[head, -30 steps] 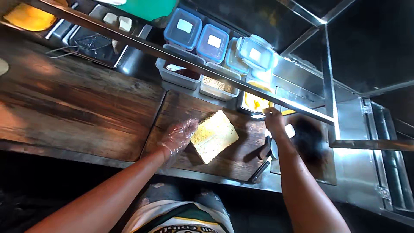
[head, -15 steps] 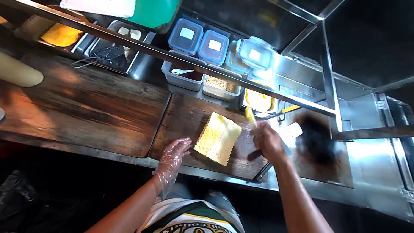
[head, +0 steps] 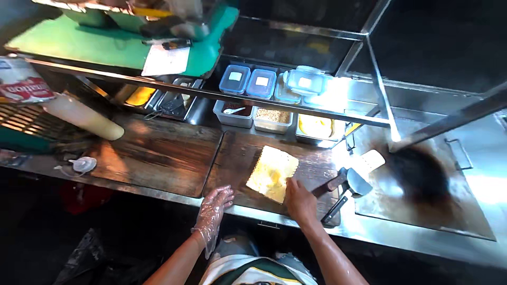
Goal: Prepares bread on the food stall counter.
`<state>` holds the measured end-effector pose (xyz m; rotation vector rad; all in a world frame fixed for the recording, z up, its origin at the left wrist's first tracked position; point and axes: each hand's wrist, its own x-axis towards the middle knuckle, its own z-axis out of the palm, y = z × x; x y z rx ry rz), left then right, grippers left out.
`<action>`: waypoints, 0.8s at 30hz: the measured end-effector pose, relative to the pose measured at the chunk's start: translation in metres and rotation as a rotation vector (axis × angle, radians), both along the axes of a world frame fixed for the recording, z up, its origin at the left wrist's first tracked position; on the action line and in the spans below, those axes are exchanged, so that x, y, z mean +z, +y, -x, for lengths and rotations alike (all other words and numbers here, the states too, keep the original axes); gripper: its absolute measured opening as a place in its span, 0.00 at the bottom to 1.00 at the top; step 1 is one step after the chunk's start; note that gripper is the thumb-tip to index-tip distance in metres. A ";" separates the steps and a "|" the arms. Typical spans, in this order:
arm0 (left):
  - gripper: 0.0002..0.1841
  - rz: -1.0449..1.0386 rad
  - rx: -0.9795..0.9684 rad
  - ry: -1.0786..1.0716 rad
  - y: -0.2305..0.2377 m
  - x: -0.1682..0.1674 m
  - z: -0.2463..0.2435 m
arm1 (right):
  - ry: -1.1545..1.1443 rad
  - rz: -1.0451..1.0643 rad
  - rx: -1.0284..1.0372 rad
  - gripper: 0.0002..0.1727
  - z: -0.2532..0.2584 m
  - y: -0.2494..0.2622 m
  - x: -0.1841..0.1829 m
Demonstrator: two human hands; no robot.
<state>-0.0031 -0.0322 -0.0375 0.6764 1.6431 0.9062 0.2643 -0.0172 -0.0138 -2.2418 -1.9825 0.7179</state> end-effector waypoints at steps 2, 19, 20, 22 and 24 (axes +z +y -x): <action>0.16 -0.014 -0.032 0.043 -0.012 0.003 0.005 | 0.017 0.080 0.040 0.21 -0.003 -0.003 -0.004; 0.16 0.011 0.008 0.174 -0.093 0.001 0.012 | 0.251 0.099 -0.045 0.21 -0.030 0.030 -0.002; 0.15 0.030 -0.003 0.180 -0.099 0.000 0.012 | 0.198 0.071 -0.062 0.22 -0.035 0.044 -0.010; 0.16 0.027 -0.062 0.205 -0.105 0.005 0.016 | 0.114 0.031 0.039 0.21 -0.039 0.041 -0.024; 0.17 -0.033 -0.055 0.203 -0.096 0.011 0.021 | 0.113 0.075 0.144 0.22 -0.035 0.025 -0.014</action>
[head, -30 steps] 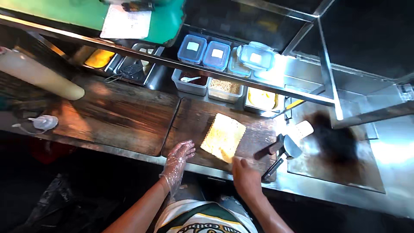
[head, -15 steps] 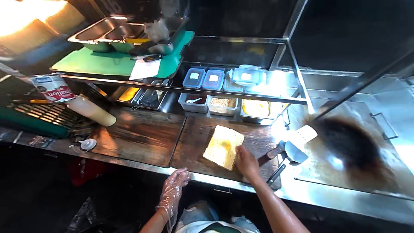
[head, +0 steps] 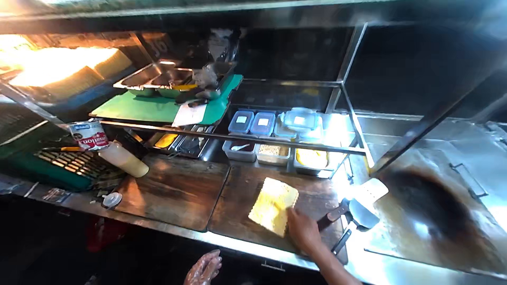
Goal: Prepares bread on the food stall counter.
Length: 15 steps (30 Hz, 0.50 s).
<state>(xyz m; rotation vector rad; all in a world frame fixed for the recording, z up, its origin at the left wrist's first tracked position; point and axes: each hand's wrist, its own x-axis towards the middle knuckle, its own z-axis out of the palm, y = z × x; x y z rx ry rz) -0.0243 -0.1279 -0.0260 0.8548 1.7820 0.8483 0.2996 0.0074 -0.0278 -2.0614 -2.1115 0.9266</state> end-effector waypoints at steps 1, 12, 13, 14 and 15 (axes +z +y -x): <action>0.18 -0.021 0.035 -0.014 0.001 0.001 0.002 | 0.014 0.025 0.008 0.22 0.002 -0.004 0.007; 0.15 0.013 0.060 -0.003 -0.010 -0.025 0.002 | 0.684 0.209 -0.402 0.20 -0.016 0.017 -0.023; 0.15 0.027 0.077 -0.017 -0.009 -0.027 -0.001 | 0.707 0.172 -0.498 0.20 -0.020 0.021 -0.024; 0.15 0.041 0.079 -0.026 -0.007 -0.027 -0.005 | 0.594 0.101 -0.496 0.19 -0.024 0.025 -0.022; 0.15 0.048 0.055 -0.022 -0.007 -0.028 -0.007 | 0.383 0.039 -0.400 0.19 -0.027 0.026 -0.016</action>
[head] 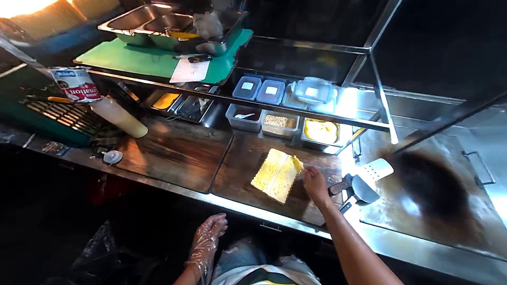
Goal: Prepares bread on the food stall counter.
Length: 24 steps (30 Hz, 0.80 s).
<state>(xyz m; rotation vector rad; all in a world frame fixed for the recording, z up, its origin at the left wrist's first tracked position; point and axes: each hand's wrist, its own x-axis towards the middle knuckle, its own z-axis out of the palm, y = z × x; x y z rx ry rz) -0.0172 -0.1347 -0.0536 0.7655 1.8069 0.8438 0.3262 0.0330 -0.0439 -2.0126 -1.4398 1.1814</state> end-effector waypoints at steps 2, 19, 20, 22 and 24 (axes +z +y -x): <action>0.15 -0.016 -0.072 0.016 -0.001 0.000 -0.002 | -0.424 -0.087 0.268 0.18 0.007 -0.023 0.017; 0.14 0.029 -0.176 0.024 0.010 -0.005 0.004 | 0.247 0.164 -0.124 0.21 0.009 0.003 0.010; 0.14 0.019 -0.226 0.042 0.012 -0.002 0.006 | 0.305 0.174 -0.247 0.20 0.005 0.004 0.007; 0.15 -0.040 -0.275 0.077 0.019 -0.002 0.012 | 0.425 0.200 -0.359 0.16 0.000 0.002 0.011; 0.14 -0.083 -0.227 0.053 0.023 -0.003 0.014 | 0.433 0.198 -0.403 0.15 -0.002 -0.007 0.013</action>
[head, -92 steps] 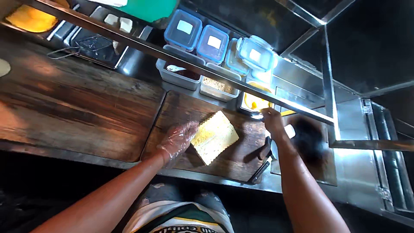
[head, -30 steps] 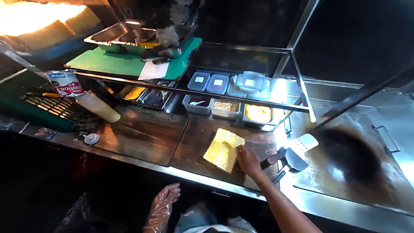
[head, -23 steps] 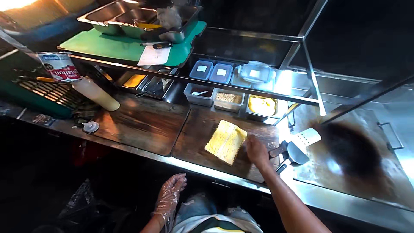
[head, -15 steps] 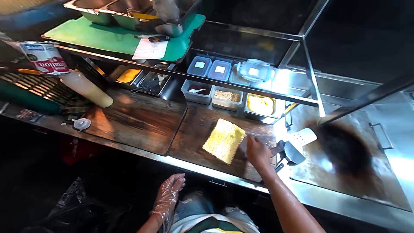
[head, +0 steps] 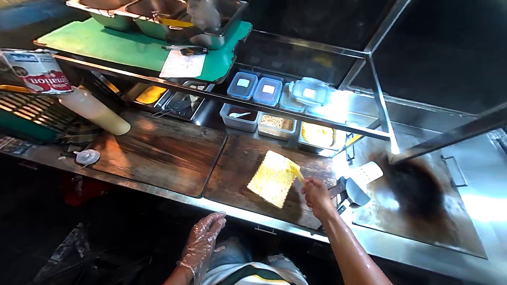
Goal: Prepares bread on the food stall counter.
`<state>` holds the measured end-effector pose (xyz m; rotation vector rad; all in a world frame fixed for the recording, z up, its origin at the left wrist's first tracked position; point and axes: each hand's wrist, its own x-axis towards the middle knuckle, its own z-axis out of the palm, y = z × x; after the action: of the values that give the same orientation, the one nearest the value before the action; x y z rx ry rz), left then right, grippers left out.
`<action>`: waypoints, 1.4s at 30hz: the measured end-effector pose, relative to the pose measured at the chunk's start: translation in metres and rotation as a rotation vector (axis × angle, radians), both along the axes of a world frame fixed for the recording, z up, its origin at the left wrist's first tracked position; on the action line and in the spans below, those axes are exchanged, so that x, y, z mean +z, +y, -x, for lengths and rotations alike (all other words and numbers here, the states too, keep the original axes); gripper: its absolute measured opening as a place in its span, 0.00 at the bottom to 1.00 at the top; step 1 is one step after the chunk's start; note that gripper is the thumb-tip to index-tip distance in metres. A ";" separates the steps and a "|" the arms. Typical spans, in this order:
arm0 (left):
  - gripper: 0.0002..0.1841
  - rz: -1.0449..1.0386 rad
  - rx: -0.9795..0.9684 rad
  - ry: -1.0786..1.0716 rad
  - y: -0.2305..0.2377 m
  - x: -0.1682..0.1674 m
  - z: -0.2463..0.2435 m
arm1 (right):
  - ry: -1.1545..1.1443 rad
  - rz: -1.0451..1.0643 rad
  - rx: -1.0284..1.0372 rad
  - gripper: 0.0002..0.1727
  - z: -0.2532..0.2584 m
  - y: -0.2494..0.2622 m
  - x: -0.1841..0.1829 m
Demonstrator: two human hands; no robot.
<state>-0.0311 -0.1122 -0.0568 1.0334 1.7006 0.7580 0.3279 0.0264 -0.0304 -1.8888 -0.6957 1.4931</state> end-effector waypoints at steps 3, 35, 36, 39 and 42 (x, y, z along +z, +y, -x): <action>0.14 -0.002 -0.019 -0.013 0.009 0.001 -0.003 | -0.481 -0.126 0.251 0.18 -0.006 0.009 0.004; 0.17 0.112 -0.402 -0.069 0.142 -0.013 0.031 | -1.131 0.013 0.691 0.19 0.057 -0.032 0.036; 0.17 0.129 -0.390 -0.087 0.144 -0.015 0.032 | -1.128 0.042 0.743 0.19 0.067 -0.046 0.046; 0.15 0.156 -0.320 -0.132 0.150 -0.016 0.031 | -0.886 0.160 0.747 0.20 0.076 -0.055 0.070; 0.14 0.180 -0.336 -0.092 0.153 -0.016 0.028 | -0.869 0.078 0.590 0.20 0.059 -0.026 0.052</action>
<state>-0.0593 0.0407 -0.0731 1.1028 1.4393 0.4209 0.2692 0.0000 0.0212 -2.5261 -1.7181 0.9257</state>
